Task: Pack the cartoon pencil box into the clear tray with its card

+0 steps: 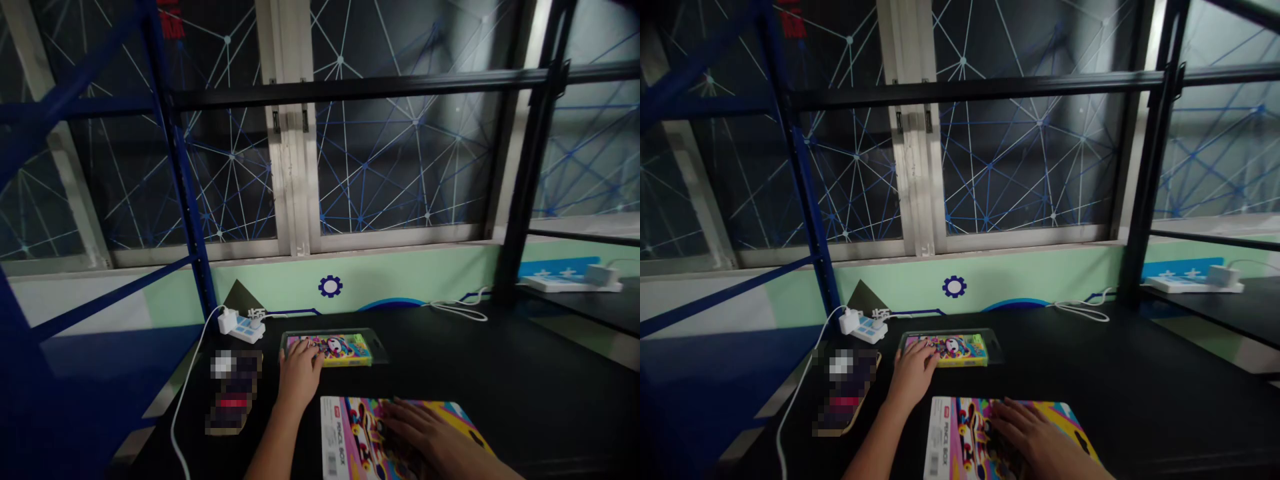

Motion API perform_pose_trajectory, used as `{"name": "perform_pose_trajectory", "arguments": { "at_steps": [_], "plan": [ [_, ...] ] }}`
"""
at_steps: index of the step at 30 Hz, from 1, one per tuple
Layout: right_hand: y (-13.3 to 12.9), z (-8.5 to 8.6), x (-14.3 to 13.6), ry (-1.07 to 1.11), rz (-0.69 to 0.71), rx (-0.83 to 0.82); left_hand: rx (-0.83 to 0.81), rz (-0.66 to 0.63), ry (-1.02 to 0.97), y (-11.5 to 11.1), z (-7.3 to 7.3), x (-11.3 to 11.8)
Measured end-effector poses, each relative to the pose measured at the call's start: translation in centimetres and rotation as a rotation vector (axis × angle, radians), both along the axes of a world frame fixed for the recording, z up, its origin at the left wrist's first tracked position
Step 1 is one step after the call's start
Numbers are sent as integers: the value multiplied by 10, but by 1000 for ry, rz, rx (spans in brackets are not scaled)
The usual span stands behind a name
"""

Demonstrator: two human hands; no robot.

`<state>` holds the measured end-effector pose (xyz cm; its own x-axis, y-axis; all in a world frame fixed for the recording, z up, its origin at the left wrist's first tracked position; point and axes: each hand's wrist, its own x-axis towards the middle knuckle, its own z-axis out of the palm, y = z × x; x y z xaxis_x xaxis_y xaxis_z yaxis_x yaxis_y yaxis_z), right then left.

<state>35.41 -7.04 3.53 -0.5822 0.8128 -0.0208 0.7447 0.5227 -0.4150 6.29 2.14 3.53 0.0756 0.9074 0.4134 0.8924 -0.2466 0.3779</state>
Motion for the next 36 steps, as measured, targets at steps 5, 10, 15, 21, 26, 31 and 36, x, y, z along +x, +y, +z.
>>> {"name": "perform_pose_trajectory", "arguments": {
  "at_steps": [5, 10, 15, 21, 26, 31, 36],
  "plan": [
    [-6, 12, 23, 21, 26, 62, 13, 31, 23, -3, 5, -1],
    [35, 26, 78, -73, -155, 525, 19, 37, 51, -5, 4, 1],
    [91, 19, 112, -324, -173, 735, 9, 12, 57, -5, 2, -1],
    [116, 10, 120, -360, -132, 783, -6, -8, 37, -2, 3, -5],
    [118, 3, 127, -387, -97, 831, -17, -26, 18, 0, 1, -5],
    [122, 8, 135, -419, -67, 883, -29, -34, 5, 0, 0, -5],
    [124, 16, 130, -419, -29, 899, -31, -39, 5, -1, 3, -5]
  ]
}}
